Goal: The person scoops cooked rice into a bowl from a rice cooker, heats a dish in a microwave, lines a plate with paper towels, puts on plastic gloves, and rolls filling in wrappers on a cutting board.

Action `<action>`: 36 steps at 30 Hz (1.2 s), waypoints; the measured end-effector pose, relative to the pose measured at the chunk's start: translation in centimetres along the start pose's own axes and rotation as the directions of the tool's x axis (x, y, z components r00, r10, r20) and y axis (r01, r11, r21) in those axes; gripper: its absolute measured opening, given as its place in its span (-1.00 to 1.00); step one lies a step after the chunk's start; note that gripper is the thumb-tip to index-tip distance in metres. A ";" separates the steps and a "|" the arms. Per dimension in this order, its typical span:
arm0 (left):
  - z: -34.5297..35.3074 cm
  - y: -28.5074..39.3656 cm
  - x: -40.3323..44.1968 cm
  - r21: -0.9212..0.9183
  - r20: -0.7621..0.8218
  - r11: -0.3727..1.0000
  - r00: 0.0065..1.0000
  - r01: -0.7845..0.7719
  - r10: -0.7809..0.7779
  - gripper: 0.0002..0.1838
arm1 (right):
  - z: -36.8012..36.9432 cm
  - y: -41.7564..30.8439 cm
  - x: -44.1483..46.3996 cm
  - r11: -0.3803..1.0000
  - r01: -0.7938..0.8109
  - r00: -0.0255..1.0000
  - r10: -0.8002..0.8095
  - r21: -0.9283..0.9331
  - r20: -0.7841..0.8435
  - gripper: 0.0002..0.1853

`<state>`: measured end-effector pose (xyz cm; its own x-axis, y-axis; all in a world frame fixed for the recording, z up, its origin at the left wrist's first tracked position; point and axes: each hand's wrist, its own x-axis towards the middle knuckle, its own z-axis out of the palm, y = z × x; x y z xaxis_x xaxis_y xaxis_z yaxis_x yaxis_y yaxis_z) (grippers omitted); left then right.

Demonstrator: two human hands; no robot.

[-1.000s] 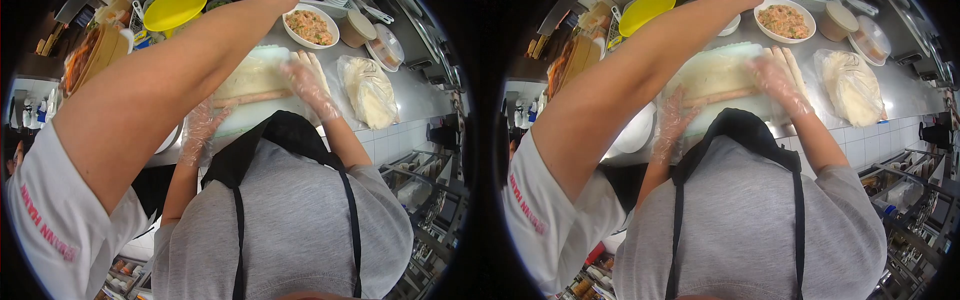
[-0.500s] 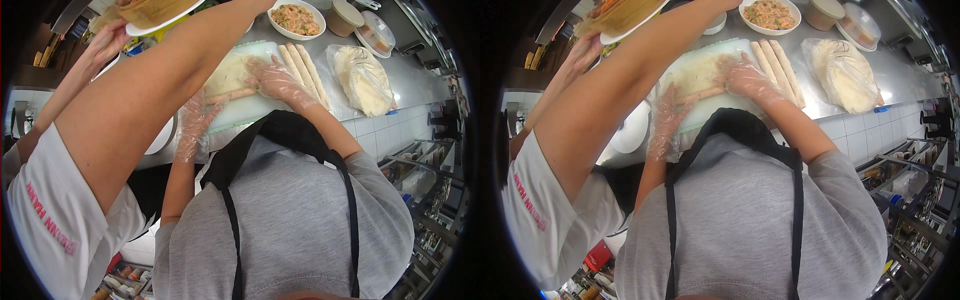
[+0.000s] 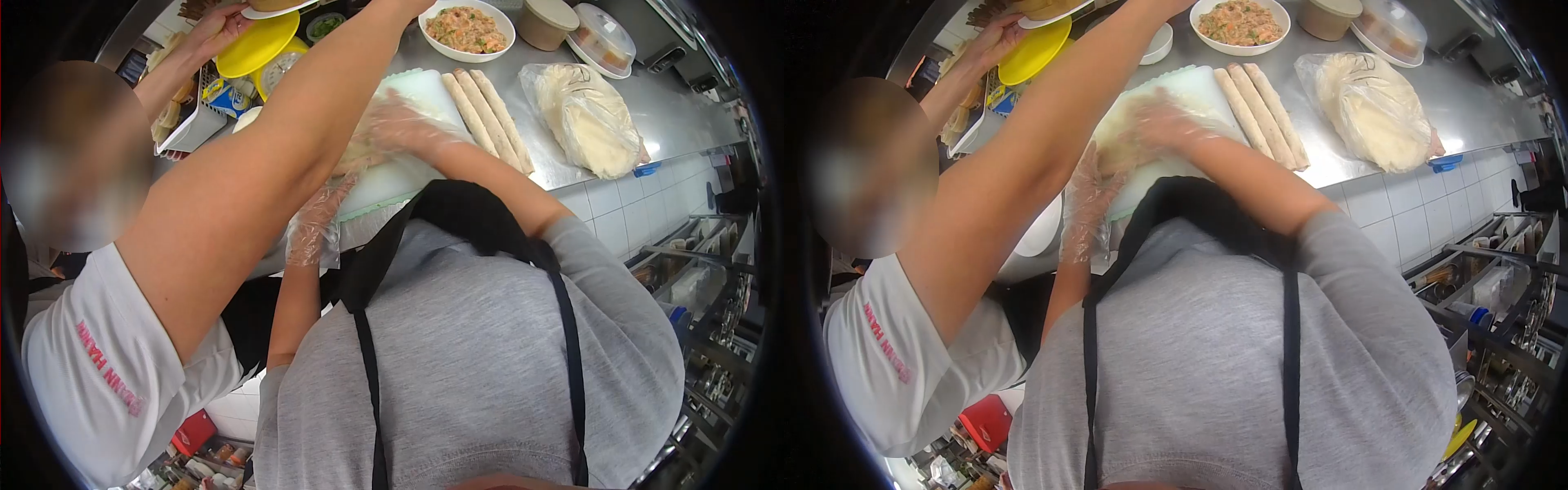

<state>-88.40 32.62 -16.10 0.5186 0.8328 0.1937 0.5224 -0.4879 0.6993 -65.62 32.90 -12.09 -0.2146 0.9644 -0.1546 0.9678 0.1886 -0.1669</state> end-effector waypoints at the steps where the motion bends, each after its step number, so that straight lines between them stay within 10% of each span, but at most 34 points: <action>1: 0.1 -0.3 0.0 0.003 0.004 1.000 1.000 -0.004 0.004 -0.12 | 0.6 -0.5 0.8 0.998 0.065 0.996 -0.064 0.018 -0.055 -0.32; 7: -0.4 0.4 0.0 0.000 0.037 1.000 0.999 0.023 -0.023 -0.07 | -1.3 3.2 -1.7 0.998 -0.060 0.992 0.062 0.019 -0.113 -0.42; 12: -2.6 4.6 -0.1 0.355 0.080 0.932 0.996 -0.076 0.051 -0.03 | -3.8 4.1 -7.5 0.940 -0.144 0.974 0.189 0.310 -0.123 -0.48; 16: -4.3 6.8 -2.1 0.388 0.030 0.921 0.999 -0.036 0.026 -0.20 | -4.3 4.2 -12.3 0.965 0.004 0.931 0.092 0.262 -0.354 -0.57; 24: -3.8 9.5 -9.3 0.273 -0.202 0.955 0.978 0.111 -0.056 -0.50 | -9.4 11.9 -19.3 0.846 -0.182 0.827 0.407 0.501 -0.387 -0.66; 30: 1.1 13.2 -10.9 0.179 -0.255 0.975 0.964 0.131 -0.083 -0.61 | -8.0 9.8 -14.7 0.755 0.299 0.922 -0.071 0.584 -0.380 -0.68; 36: 1.7 14.3 -16.1 0.192 -0.364 0.917 0.893 0.350 -0.264 -0.67 | -9.4 5.9 -13.9 0.584 0.400 0.915 -0.302 0.706 -0.269 -0.63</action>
<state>-88.11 11.78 -10.44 0.0787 0.9678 0.2390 0.7905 -0.2067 0.5765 -55.73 22.37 -1.77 -0.4527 0.8751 0.1710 0.3863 0.3653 -0.8469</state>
